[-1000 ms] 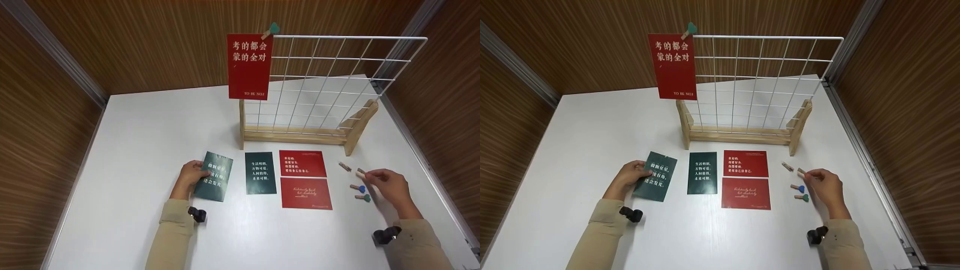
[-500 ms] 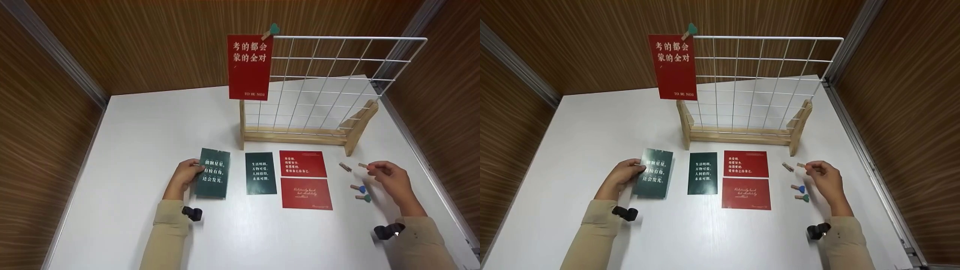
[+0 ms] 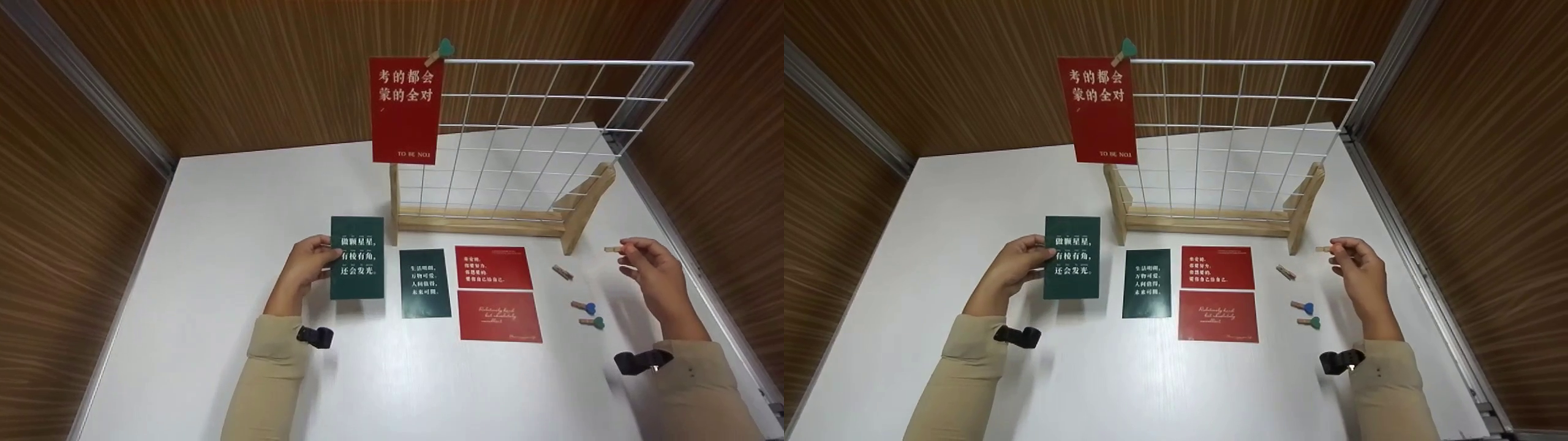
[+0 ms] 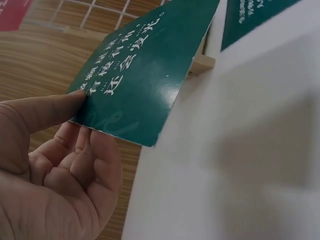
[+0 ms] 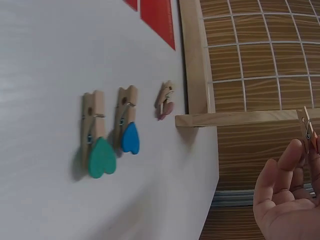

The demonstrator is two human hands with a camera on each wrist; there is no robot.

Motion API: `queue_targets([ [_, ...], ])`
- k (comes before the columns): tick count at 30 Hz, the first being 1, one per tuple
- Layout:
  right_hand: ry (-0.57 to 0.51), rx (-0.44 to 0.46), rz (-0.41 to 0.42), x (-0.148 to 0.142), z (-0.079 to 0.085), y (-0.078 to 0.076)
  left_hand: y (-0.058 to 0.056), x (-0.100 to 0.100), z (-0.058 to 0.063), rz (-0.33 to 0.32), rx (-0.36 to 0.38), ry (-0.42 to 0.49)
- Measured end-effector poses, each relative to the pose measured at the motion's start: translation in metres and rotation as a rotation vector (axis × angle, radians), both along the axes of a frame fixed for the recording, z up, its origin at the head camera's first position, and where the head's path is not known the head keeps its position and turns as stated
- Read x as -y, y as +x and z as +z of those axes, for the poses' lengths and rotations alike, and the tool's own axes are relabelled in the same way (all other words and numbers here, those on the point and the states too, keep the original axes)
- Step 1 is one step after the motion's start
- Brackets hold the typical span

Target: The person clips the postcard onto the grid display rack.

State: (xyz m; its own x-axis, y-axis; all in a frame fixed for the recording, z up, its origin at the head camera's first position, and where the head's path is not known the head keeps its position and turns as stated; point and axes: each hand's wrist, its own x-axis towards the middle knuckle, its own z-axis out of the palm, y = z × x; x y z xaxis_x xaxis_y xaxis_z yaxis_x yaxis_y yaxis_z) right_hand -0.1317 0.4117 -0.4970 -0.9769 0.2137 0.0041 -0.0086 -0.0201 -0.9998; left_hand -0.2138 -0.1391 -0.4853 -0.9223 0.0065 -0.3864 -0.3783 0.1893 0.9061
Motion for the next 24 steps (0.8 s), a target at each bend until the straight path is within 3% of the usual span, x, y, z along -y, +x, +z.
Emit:
queue_targets([
  [6, 0.070, 0.053, -0.053, -0.001, 0.010, -0.003, -0.003, -0.009, 0.018, -0.019, -0.073, 0.006],
  [15, -0.010, 0.023, -0.093, 0.002, 0.016, -0.010, -0.009, -0.028, 0.044, -0.070, -0.190, 0.006],
  [24, -0.040, 0.027, -0.080, 0.005, 0.033, -0.018, -0.012, -0.047, 0.070, -0.105, -0.239, -0.016],
])
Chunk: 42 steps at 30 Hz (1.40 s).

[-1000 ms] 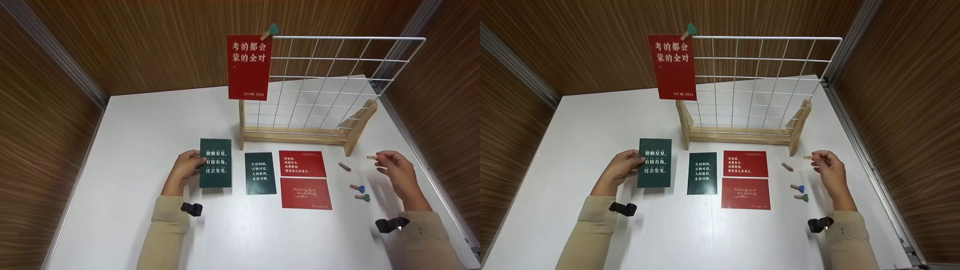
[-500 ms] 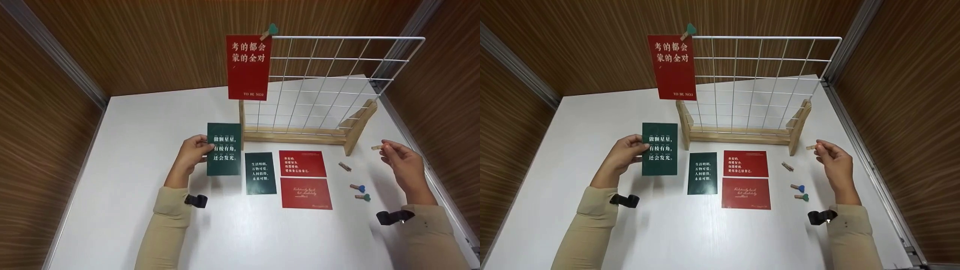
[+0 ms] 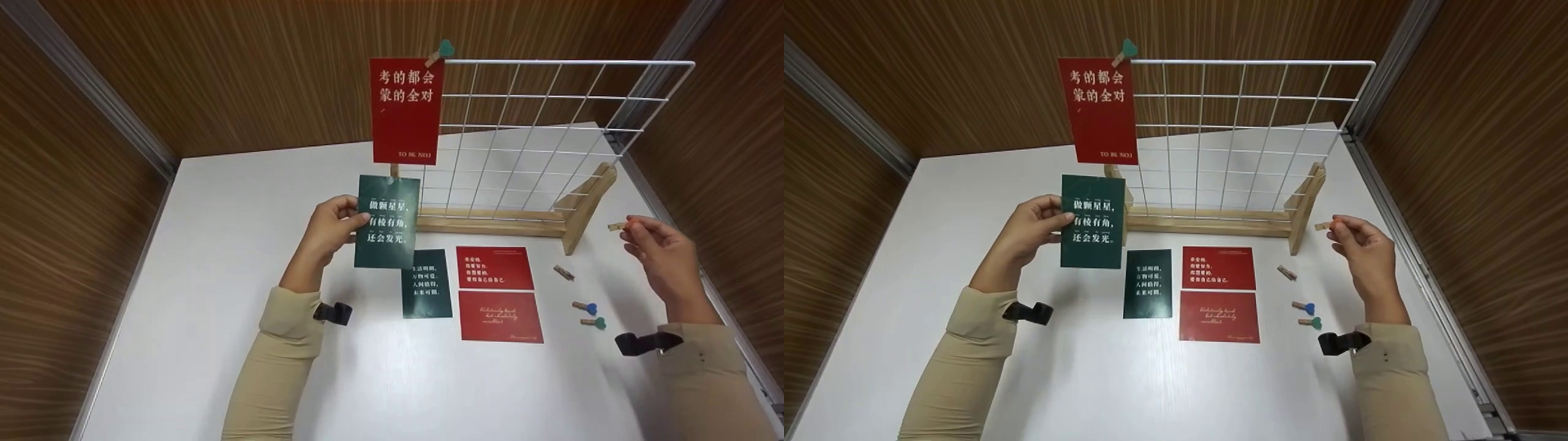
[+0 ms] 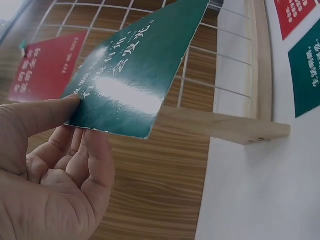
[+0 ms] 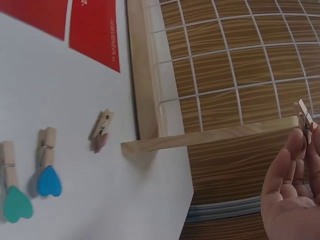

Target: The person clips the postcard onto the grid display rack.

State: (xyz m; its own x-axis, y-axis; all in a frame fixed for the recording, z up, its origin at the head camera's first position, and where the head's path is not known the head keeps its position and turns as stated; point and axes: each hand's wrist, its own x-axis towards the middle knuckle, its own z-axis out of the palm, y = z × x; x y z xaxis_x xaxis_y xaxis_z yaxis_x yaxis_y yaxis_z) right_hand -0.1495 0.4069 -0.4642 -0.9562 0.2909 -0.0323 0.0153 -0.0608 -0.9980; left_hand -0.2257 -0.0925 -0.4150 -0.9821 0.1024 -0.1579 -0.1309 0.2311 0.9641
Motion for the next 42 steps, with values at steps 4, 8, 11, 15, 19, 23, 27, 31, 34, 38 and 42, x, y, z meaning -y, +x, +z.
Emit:
queue_targets([
  [4, -0.005, -0.015, 0.008, 0.003, 0.013, -0.004, -0.002, -0.010, 0.012, -0.021, -0.020, 0.006],
  [8, -0.035, -0.063, 0.014, 0.008, 0.027, -0.010, -0.004, -0.020, 0.024, -0.052, -0.055, 0.026],
  [11, -0.047, -0.124, 0.022, 0.013, 0.038, -0.015, -0.007, -0.029, 0.032, -0.076, -0.082, 0.036],
  [15, -0.058, -0.214, 0.046, 0.020, 0.053, -0.024, -0.010, -0.041, 0.044, -0.101, -0.100, 0.044],
  [19, -0.082, -0.292, 0.076, 0.028, 0.066, -0.032, -0.013, -0.052, 0.054, -0.113, -0.093, 0.036],
  [23, -0.085, -0.333, 0.100, 0.033, 0.077, -0.039, -0.015, -0.062, 0.062, -0.121, -0.081, 0.019],
  [27, -0.083, -0.373, 0.130, 0.038, 0.088, -0.045, -0.018, -0.070, 0.068, -0.130, -0.094, 0.025],
  [31, -0.036, -0.371, 0.131, 0.041, 0.102, -0.048, -0.020, -0.077, 0.072, -0.132, -0.122, 0.039],
  [34, 0.007, -0.358, 0.122, 0.044, 0.112, -0.050, -0.022, -0.083, 0.075, -0.133, -0.134, 0.041],
  [38, 0.002, -0.387, 0.147, 0.049, 0.126, -0.053, -0.025, -0.091, 0.079, -0.137, -0.142, 0.040],
  [42, -0.011, -0.437, 0.192, 0.057, 0.140, -0.059, -0.028, -0.100, 0.084, -0.144, -0.158, 0.044],
])
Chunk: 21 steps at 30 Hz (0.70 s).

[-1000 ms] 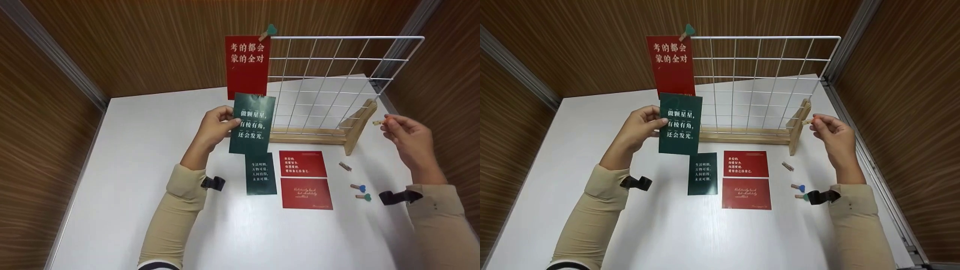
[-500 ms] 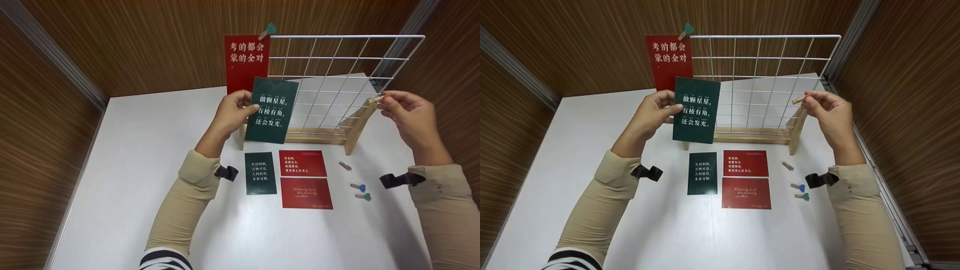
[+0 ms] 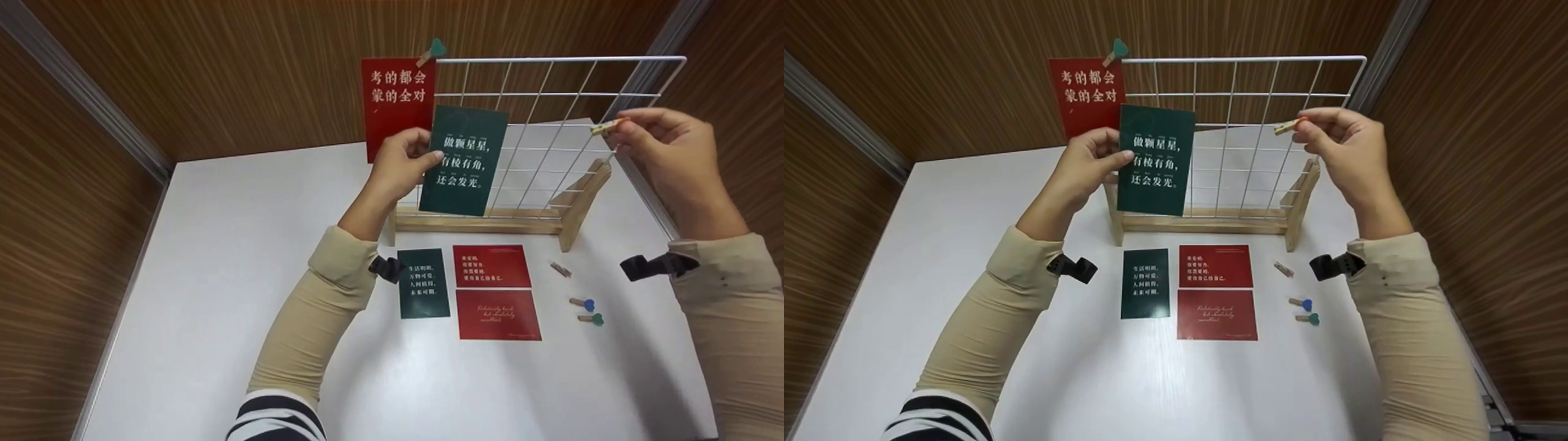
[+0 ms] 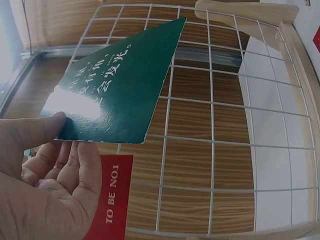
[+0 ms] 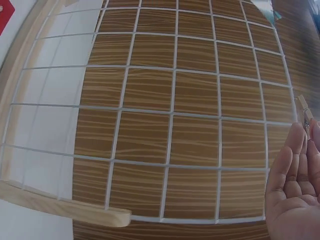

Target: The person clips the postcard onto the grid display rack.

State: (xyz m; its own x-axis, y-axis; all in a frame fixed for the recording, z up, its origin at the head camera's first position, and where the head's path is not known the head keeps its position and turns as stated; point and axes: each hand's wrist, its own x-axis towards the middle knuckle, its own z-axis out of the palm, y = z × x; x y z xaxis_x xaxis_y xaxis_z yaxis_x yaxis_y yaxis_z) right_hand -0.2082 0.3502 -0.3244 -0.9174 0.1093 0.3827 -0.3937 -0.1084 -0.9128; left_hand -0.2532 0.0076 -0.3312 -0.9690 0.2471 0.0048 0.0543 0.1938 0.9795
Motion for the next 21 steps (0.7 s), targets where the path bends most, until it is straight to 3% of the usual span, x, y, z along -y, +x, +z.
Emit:
queue_targets([
  [7, 0.006, -0.043, 0.028, 0.015, 0.027, -0.014, -0.006, -0.014, 0.008, 0.026, -0.045, -0.026],
  [15, 0.128, -0.053, -0.018, 0.033, 0.059, -0.027, -0.013, -0.020, 0.018, 0.055, -0.082, 0.039],
  [21, 0.188, -0.044, -0.039, 0.043, 0.076, -0.037, -0.019, -0.024, 0.024, 0.076, -0.028, 0.078],
])
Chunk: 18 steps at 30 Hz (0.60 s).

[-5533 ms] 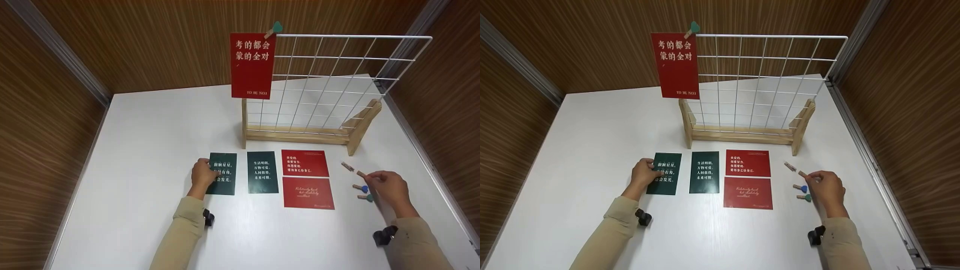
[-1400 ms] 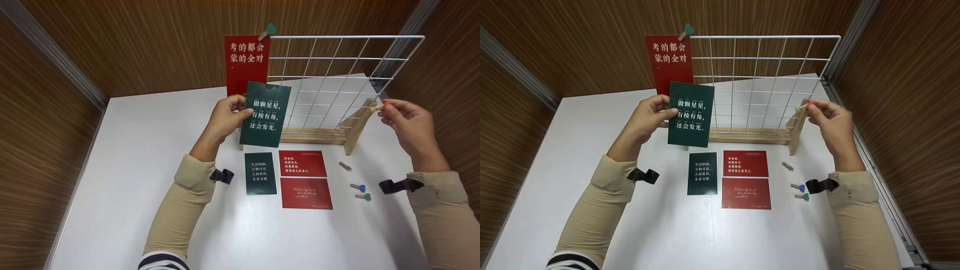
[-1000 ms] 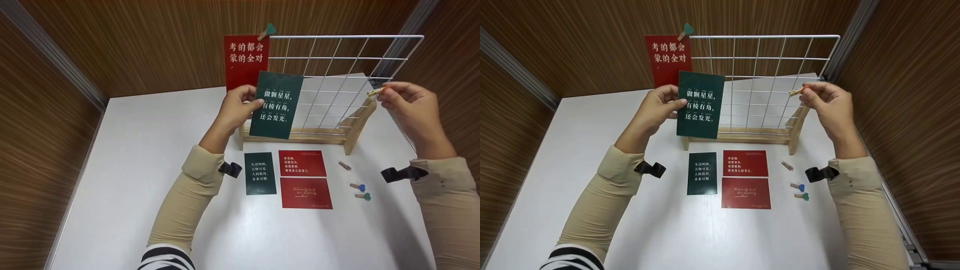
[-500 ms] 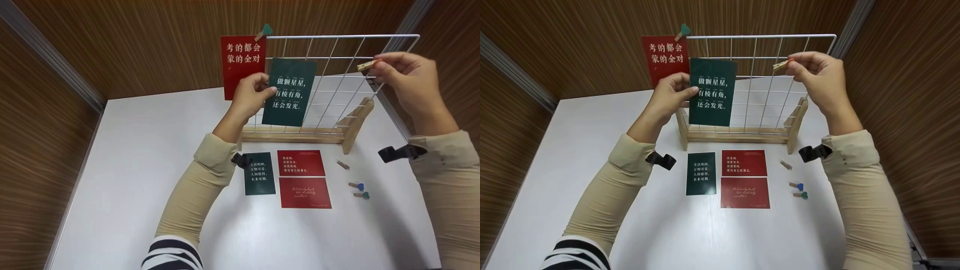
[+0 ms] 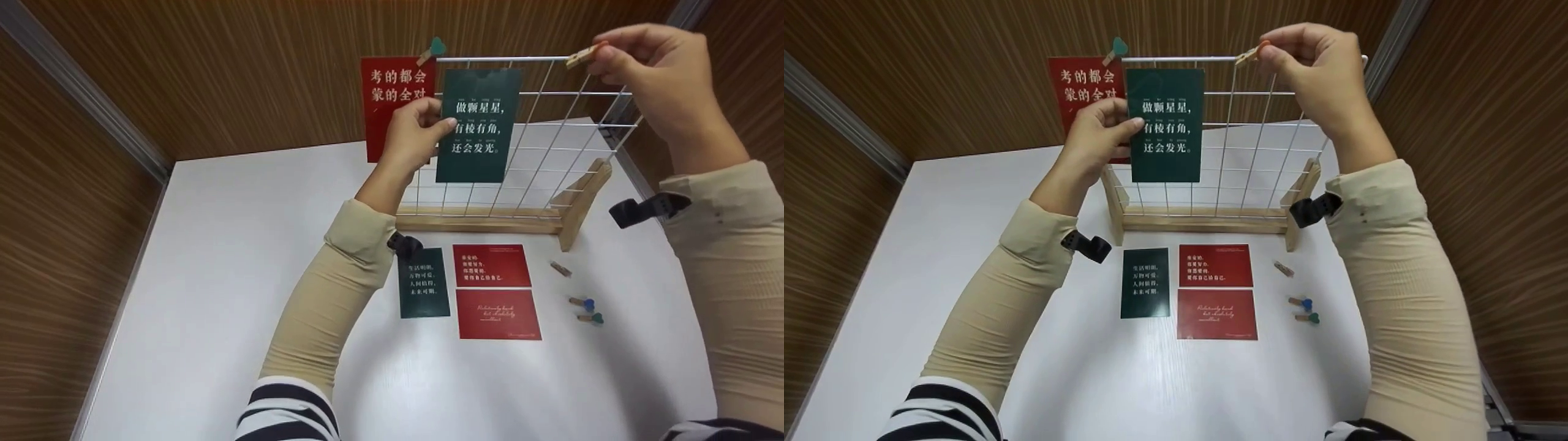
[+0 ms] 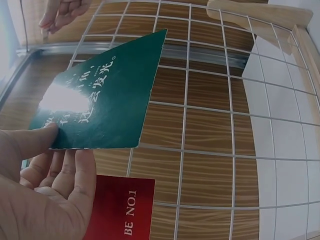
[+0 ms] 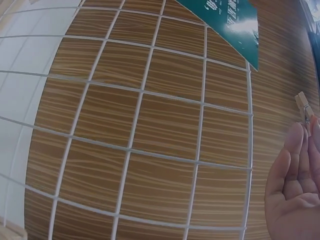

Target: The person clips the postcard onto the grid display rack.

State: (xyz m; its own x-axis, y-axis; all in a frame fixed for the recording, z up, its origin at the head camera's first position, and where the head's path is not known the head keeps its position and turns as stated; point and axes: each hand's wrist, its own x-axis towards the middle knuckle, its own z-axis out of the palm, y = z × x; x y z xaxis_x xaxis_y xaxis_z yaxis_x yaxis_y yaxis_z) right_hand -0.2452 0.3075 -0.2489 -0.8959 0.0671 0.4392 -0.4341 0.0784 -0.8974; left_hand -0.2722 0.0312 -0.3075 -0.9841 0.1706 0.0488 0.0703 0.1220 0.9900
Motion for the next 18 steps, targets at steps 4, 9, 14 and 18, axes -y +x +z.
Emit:
queue_targets([
  [4, 0.149, 0.034, -0.060, 0.007, 0.011, -0.006, -0.002, -0.002, 0.002, 0.012, 0.033, 0.008],
  [9, 0.258, 0.093, -0.073, 0.018, 0.023, -0.014, -0.003, -0.005, 0.004, 0.014, 0.052, 0.016],
  [14, 0.310, 0.134, -0.071, 0.032, 0.029, -0.025, -0.003, -0.007, 0.004, 0.014, 0.067, 0.028],
  [18, 0.404, 0.177, -0.085, 0.041, 0.031, -0.034, -0.004, -0.007, 0.002, 0.023, 0.076, 0.034],
])
